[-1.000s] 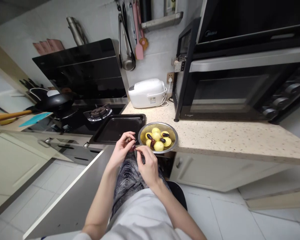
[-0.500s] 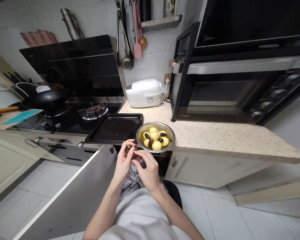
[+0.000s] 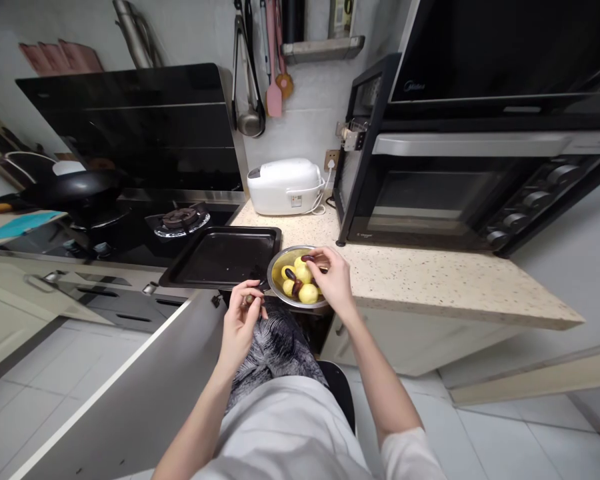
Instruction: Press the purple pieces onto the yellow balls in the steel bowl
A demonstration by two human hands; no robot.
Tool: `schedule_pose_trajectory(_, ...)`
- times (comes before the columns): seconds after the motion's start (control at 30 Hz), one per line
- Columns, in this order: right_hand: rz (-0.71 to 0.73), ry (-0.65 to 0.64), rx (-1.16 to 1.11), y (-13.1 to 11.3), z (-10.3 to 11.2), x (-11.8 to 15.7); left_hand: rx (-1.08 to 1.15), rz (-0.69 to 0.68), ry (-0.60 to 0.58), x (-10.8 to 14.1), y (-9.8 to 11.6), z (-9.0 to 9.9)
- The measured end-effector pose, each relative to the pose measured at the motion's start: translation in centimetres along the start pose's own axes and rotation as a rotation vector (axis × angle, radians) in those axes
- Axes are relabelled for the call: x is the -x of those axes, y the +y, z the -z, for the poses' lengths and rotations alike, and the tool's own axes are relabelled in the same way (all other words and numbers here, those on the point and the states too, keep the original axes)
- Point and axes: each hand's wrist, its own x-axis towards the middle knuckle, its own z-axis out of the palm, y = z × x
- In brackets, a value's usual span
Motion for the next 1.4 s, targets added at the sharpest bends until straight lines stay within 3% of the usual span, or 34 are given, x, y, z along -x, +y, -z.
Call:
schedule_pose_trajectory(0.13, 0.017, -0.242, 0.132, 0.9, 0.4, -4.3, -0.012, -0.013, -0.004, 0.3, 0.3, -0.1)
schedule_pose_trajectory(0.27, -0.067, -0.329, 0.246, 2.2, 1.0, -6.4, -0.023, -0.024, 0.005, 0.3, 0.4, 0.2)
schedule_pose_trajectory(0.5, -0.162, -0.430, 0.234, 4.5, 2.0, -5.9, -0.065, -0.065, 0.011, 0.3, 0.2, 0.4)
schedule_pose_trajectory(0.83, -0.209, -0.590, 0.196, 5.3, 2.3, -6.3, -0.113, -0.105, 0.007, 0.1, 0.2, 0.5)
schedule_pose_trajectory(1.0, -0.180, -0.623, 0.221, 4.6, 2.6, -6.5, -0.113, -0.105, -0.002, 0.2, -0.1, 0.5)
schedule_pose_trajectory(1.13, -0.100, -0.550, 0.282, 3.3, 2.7, -5.9, -0.104, -0.098, -0.012, 0.3, -0.2, 0.3)
schedule_pose_trajectory(1.27, 0.113, -0.368, 0.323, 0.5, 2.3, -3.4, -0.060, -0.107, -0.040, 0.4, -0.4, -0.1)
schedule_pose_trajectory(1.4, 0.240, -0.412, 0.220, -3.1, 1.3, 0.5, -0.008, -0.134, -0.056, 0.6, -0.8, -0.7)
